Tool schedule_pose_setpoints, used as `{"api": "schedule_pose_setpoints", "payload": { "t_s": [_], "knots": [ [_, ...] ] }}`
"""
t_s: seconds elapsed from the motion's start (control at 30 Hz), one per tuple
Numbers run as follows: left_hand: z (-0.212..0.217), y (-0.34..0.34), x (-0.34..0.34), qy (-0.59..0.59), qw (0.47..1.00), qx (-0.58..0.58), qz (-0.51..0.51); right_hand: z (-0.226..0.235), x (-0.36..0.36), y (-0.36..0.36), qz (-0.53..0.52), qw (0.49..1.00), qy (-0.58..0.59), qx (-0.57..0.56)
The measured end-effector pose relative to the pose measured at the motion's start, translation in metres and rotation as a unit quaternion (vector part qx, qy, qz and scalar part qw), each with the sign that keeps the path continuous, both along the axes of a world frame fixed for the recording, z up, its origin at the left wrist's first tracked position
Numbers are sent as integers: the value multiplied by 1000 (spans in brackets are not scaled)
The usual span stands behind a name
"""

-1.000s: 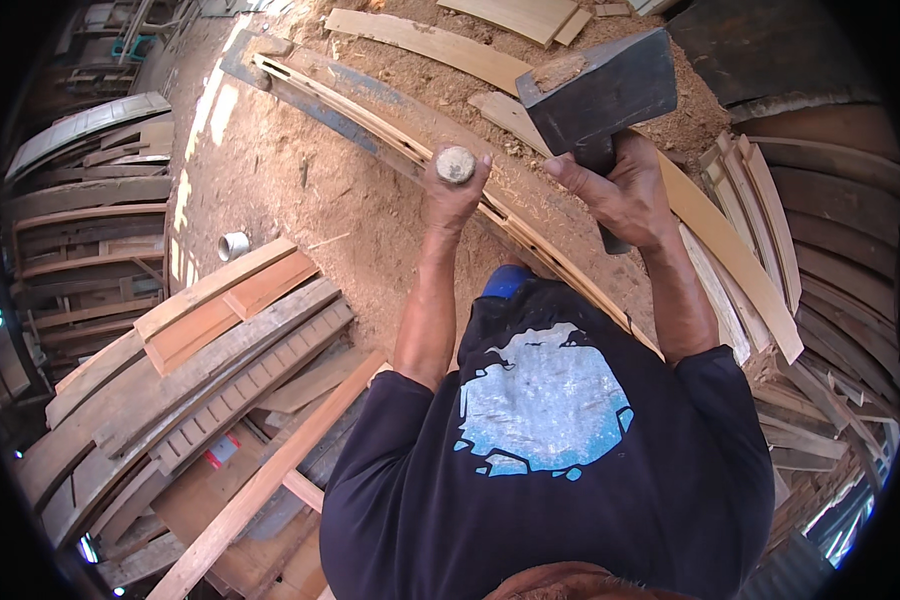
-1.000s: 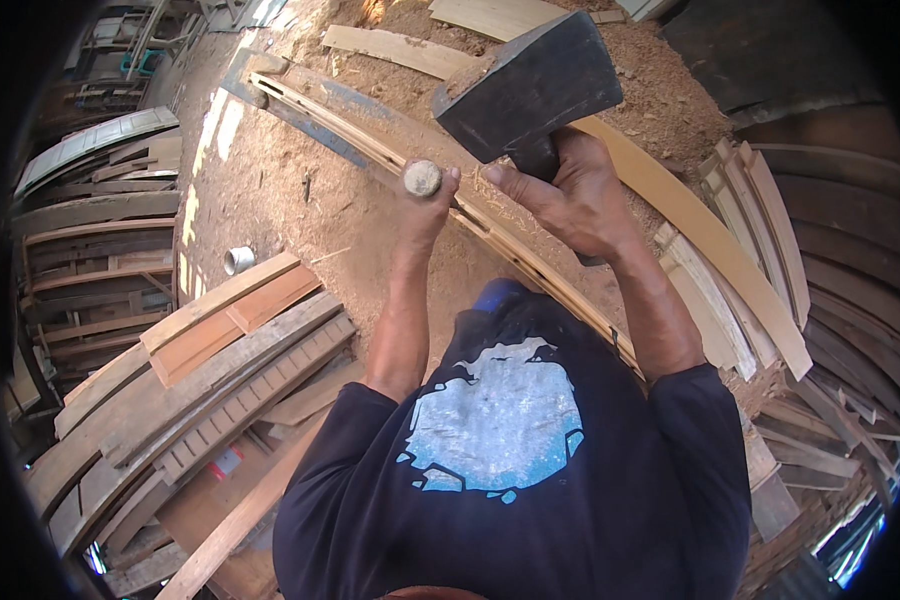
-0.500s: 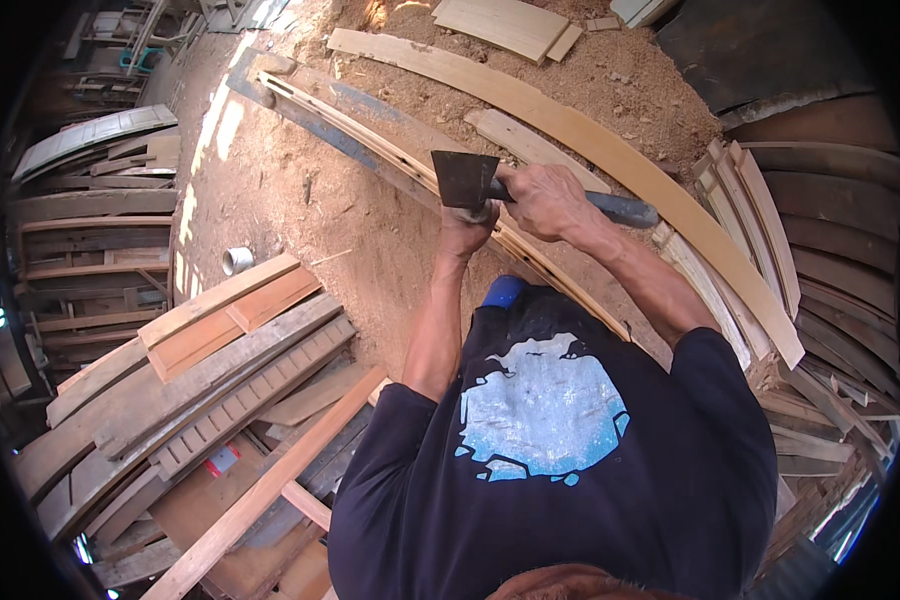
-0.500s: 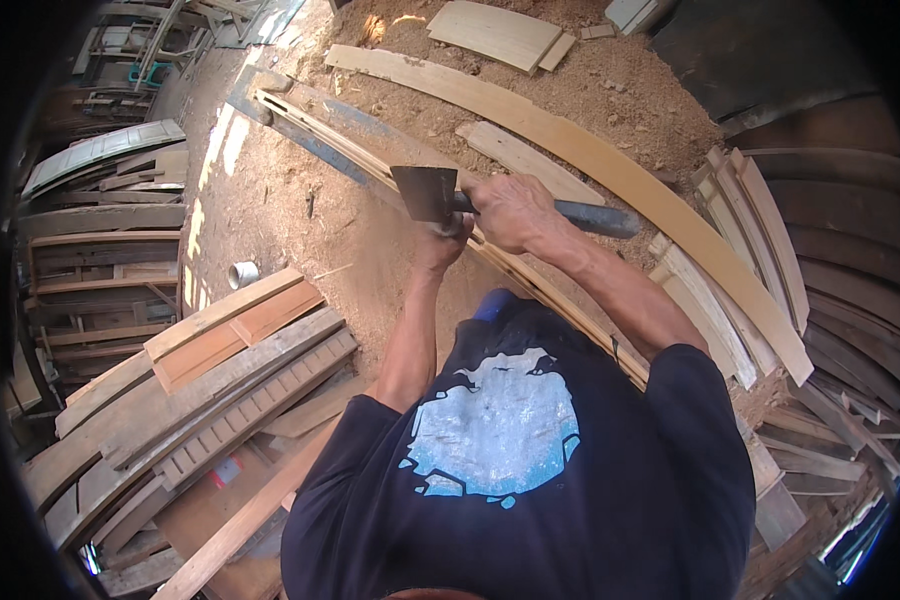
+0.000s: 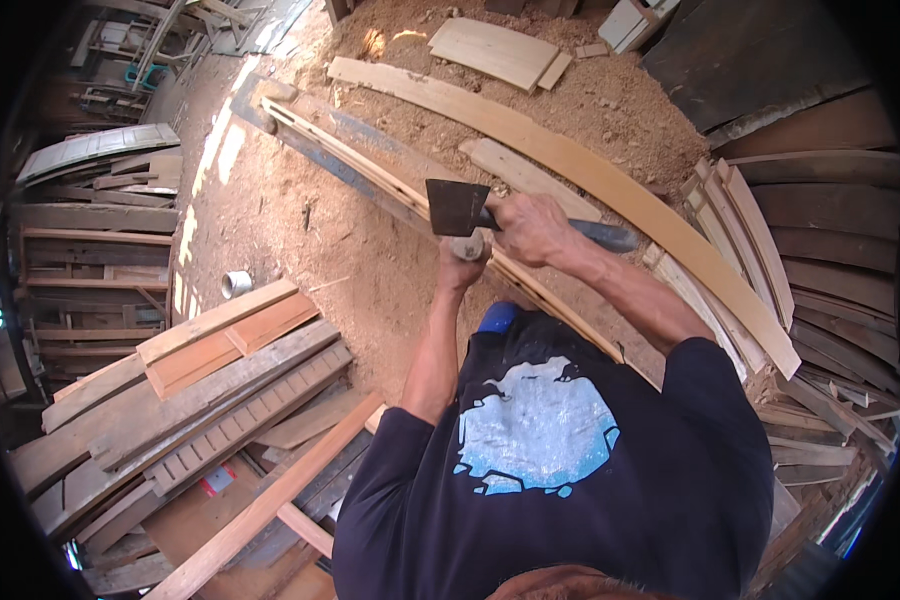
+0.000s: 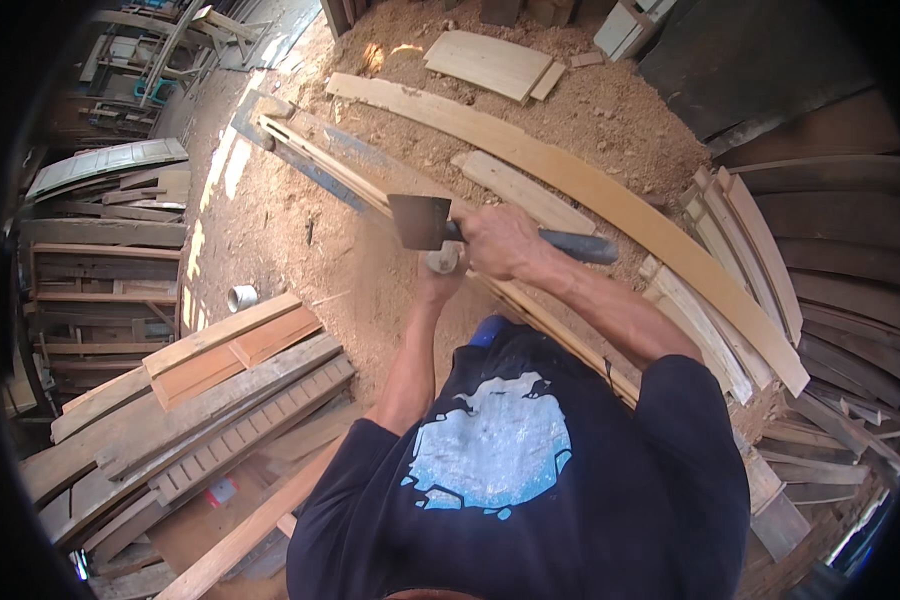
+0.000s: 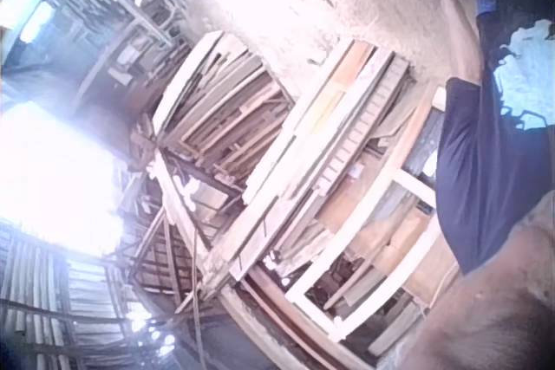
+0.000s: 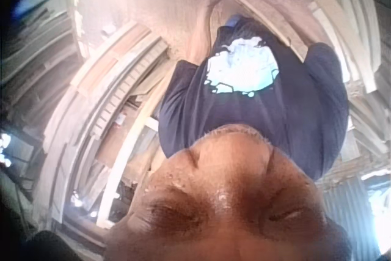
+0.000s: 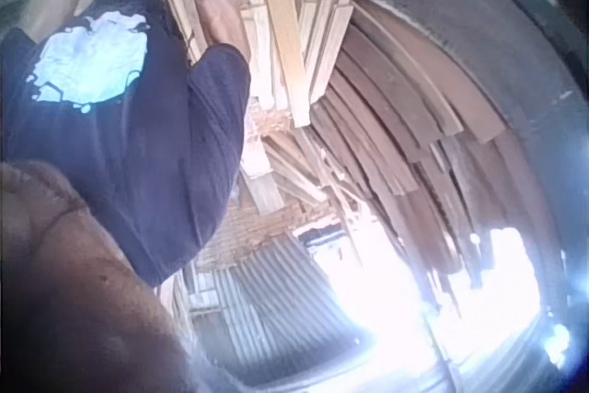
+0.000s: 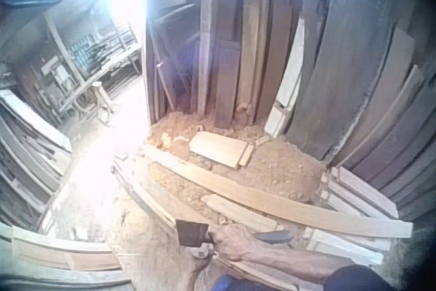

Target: The person uses a chisel and mallet to carve a groove into a wooden plank. They repeatedly strike the chisel to remove wood, then inspect and adjust the plank's position to continue shaping the groove.

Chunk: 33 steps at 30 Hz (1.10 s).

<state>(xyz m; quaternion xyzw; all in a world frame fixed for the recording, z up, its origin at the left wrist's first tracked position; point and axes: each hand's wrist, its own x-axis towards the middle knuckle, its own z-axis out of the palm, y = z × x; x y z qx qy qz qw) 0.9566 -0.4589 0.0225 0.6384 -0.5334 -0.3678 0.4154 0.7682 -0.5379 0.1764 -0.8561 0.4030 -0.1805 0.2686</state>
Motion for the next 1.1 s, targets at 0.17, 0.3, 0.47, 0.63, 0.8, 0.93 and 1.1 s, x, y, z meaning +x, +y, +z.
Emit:
{"api": "schedule_pose_setpoints", "payload": {
  "t_s": [0.17,0.3,0.47,0.63,0.8,0.93,1.1],
  "knots": [
    [11,-3,-9,-43,991,-92,-93,2,-11,12,40,998,23,35],
    [-4,1,-9,57,998,-34,-4,-18,-9,6,31,995,59,71],
    [49,1,-10,126,989,-60,53,-13,-44,21,-18,939,-168,299],
    [136,8,-94,15,964,-227,-141,-44,-77,43,-101,780,-364,499],
    [141,28,-148,-190,907,-241,-288,-118,-110,39,3,751,-459,475],
    [181,24,-121,-172,874,-116,-440,-100,-139,39,-120,727,-383,557],
    [329,21,-98,330,797,-247,-441,-87,-161,44,-167,839,-218,469]
  ]
}}
